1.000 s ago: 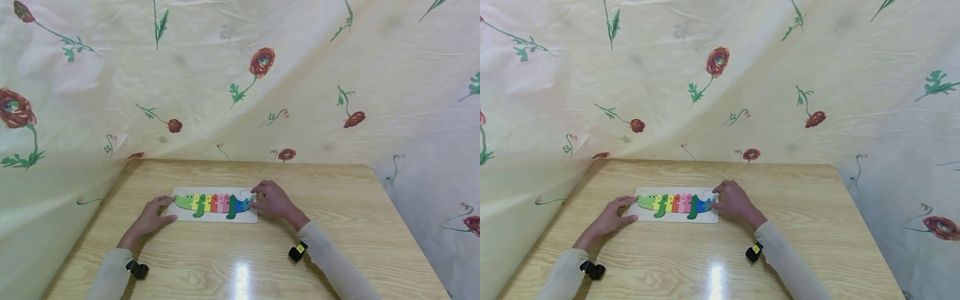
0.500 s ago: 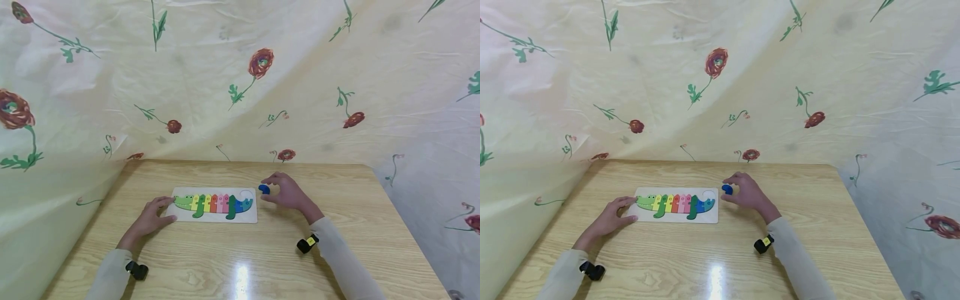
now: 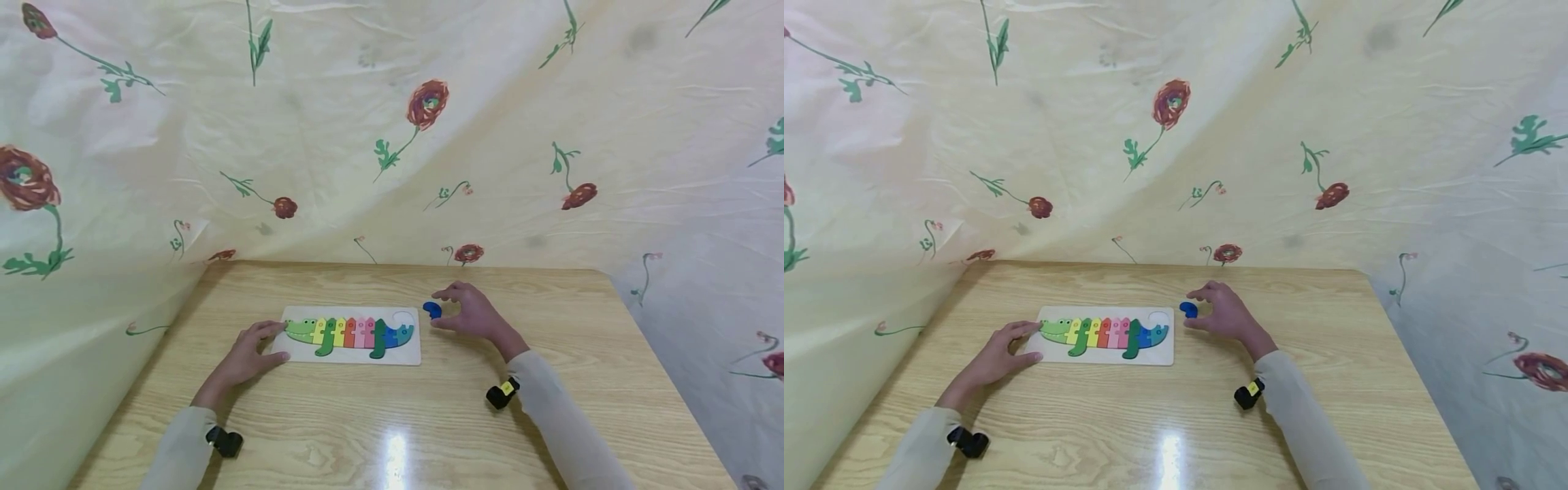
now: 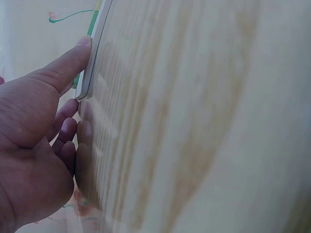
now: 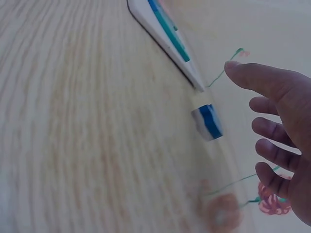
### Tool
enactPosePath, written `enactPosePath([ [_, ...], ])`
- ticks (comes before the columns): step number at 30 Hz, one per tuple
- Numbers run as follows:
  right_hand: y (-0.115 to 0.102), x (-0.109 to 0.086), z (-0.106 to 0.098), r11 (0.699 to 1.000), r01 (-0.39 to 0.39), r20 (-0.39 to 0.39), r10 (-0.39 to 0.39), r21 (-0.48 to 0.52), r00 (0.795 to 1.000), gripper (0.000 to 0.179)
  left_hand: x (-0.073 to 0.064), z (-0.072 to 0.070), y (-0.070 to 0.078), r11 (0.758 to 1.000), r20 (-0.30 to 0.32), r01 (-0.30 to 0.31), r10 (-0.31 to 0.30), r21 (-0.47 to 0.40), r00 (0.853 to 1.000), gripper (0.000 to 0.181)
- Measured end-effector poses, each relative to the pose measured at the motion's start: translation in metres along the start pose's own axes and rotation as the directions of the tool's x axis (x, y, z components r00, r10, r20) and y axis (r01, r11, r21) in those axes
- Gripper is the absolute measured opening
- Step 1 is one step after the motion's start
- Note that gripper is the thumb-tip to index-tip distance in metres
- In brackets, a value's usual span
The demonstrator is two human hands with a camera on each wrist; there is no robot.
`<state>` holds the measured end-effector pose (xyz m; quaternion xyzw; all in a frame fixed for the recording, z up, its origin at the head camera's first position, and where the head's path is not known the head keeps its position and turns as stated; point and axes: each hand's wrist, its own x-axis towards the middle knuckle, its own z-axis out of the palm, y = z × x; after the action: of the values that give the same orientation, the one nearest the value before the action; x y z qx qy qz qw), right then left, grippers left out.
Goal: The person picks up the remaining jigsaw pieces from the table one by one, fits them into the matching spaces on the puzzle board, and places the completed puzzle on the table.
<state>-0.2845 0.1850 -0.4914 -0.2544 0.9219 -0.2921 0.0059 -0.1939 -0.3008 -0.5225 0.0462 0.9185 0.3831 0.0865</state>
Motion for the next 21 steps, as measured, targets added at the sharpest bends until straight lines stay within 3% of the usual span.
enactPosePath([
  [8, 0.011, 0.003, 0.010, 0.999, 0.017, -0.018, -0.018, -0.045, 1.000, 0.056, 0.000, -0.001, -0.003, 1.000, -0.006, -0.012, 0.012, 0.002, 1.000, 0.072],
  [21, 0.019, 0.006, 0.017, 1.000, -0.018, 0.000, 0.018, -0.009, 1.000, 0.054, 0.000, -0.001, -0.001, 1.000, 0.005, 0.001, -0.001, -0.006, 1.000, 0.072],
])
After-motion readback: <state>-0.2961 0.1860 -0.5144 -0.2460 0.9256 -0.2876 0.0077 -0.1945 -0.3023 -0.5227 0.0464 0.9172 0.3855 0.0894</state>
